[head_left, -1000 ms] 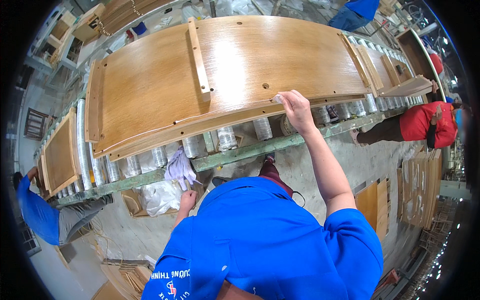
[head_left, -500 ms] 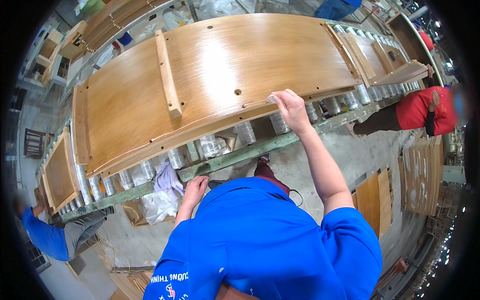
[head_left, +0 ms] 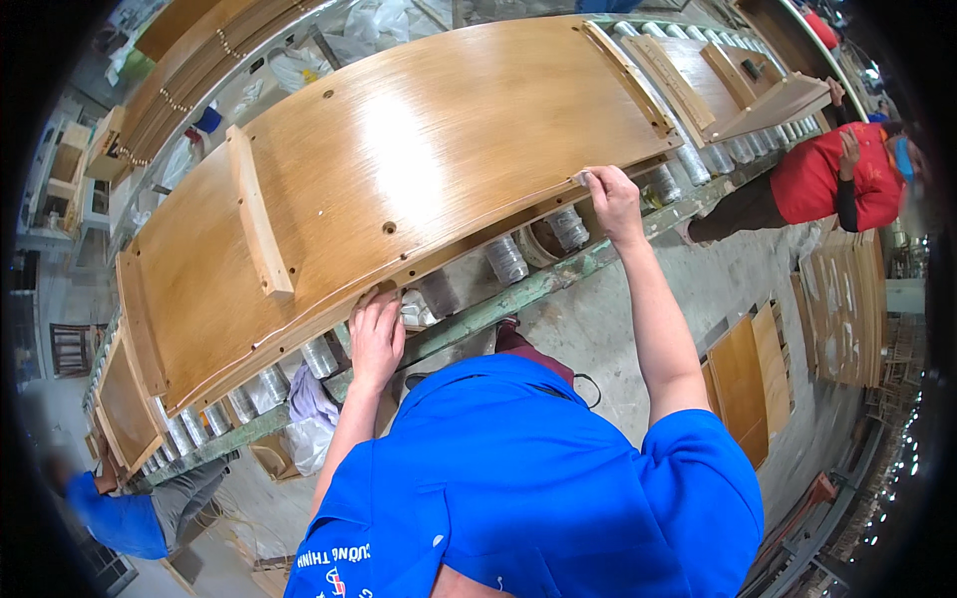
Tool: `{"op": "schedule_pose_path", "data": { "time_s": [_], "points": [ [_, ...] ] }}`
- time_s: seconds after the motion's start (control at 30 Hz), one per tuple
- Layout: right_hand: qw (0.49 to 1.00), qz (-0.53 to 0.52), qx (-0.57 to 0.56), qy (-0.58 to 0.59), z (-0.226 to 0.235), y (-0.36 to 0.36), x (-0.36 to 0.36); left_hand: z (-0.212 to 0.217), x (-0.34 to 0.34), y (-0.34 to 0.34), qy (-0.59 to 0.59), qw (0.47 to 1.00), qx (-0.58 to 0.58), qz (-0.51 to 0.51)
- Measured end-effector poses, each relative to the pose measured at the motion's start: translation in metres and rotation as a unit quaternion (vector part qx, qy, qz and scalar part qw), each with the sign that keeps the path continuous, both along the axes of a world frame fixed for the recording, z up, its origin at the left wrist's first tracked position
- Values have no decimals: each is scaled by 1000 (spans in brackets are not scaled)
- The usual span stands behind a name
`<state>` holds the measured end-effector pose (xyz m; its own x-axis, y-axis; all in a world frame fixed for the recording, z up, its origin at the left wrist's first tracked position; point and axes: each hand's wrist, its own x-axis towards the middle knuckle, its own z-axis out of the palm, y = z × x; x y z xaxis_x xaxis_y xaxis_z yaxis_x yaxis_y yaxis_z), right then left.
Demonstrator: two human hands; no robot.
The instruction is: The person wipes the surface of large wooden panels with a cloth in a workshop setting. They handle the panels on a roller conveyor, occasionally flipping them over to clean both sides. The person also retrieves a new cloth from a cardboard box on the floor.
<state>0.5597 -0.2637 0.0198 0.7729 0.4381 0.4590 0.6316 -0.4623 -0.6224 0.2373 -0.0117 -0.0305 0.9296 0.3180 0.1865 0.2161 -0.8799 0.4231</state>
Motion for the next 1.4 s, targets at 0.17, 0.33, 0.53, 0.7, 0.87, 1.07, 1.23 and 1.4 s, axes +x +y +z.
{"op": "schedule_pose_path", "data": {
  "time_s": [0.17, 0.33, 0.53, 0.7, 0.87, 1.07, 1.23, 1.4],
  "points": [
    [1000, 10, -11, 11, -6, -7, 11, 3, 30, -2, 21, 999, 27, -24],
    [999, 27, -4, 22, -8, -11, 17, 4, 53, -5, 64, 998, -7, -8],
    [1000, -4, 1, 25, -9, -30, 41, -15, 74, -5, 79, 992, 97, 13],
    [999, -40, 20, 20, -15, -61, 75, -27, 82, -11, 67, 983, 163, 40],
    [996, -82, 20, -9, -25, -94, 118, -25, 87, -17, 67, 977, 191, 69],
    [990, -143, 18, -13, -25, -130, 159, -26, 90, -18, 61, 975, 199, 76],
    [987, -160, 1, -12, -27, -146, 177, -27, 93, -21, 50, 972, 215, 84],
    [989, -147, 7, -3, -32, -149, 185, -28, 93, -20, 68, 968, 227, 86]
  ]
}}
